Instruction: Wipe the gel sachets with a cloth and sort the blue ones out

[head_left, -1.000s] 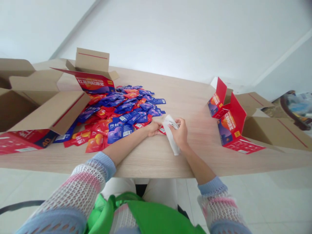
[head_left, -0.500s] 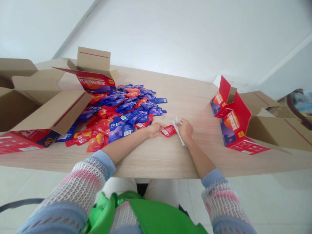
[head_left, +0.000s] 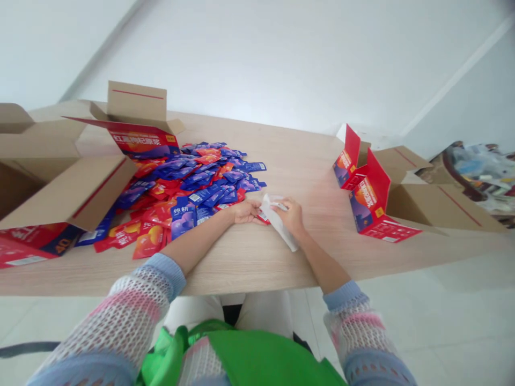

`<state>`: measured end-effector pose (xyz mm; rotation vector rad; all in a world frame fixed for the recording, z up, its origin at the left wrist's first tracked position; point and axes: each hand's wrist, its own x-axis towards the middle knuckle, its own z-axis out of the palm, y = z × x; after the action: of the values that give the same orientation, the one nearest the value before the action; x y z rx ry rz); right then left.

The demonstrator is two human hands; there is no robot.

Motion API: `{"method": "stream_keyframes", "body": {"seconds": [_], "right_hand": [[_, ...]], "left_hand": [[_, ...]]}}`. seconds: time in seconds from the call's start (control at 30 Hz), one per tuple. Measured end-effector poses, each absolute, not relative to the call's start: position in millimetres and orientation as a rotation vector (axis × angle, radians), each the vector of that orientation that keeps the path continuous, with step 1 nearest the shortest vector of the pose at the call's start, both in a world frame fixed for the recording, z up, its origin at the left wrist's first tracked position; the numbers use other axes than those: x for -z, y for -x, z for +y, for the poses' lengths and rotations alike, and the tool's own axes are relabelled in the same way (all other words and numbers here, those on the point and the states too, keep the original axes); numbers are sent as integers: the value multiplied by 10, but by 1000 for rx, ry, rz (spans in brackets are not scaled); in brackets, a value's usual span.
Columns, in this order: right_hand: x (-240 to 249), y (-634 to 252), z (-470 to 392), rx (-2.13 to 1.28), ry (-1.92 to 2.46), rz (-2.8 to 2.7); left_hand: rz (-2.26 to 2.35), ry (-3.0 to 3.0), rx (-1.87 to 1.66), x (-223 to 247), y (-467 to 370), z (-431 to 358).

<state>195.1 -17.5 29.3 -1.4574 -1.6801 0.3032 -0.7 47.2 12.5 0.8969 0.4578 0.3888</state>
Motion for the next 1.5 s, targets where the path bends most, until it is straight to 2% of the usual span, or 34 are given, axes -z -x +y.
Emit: {"method": "stream_keyframes", "body": {"seconds": [0.13,0.53,0.8,1.13,1.37,1.43,1.5], "right_hand": [[-248,-1734,-230,-326,1539,-1891],[-236,-2293,51,-64,2131,-1669],[-305,-2501,-39,-29,1923,-1540],[-231,-1882,-183,-464,1472,-1950],[-291,-2097,-107,-920,1047,-2212],[-277,-2244,-44,-1011,1077,-2226],[-243,-2418,25,-981,1291,-2138]], "left_hand": [[544,-930,-341,-100,-22,457],[742,-910,-405,-152,-169,377],[933,-948,-511,-186,-261,310],[1121,-898,-647,-178,-443,432],[886,-848,-535,-195,-290,447],[832,-892,-507,-212,-253,419],[798,-924,-510,-220,-244,385]]}}
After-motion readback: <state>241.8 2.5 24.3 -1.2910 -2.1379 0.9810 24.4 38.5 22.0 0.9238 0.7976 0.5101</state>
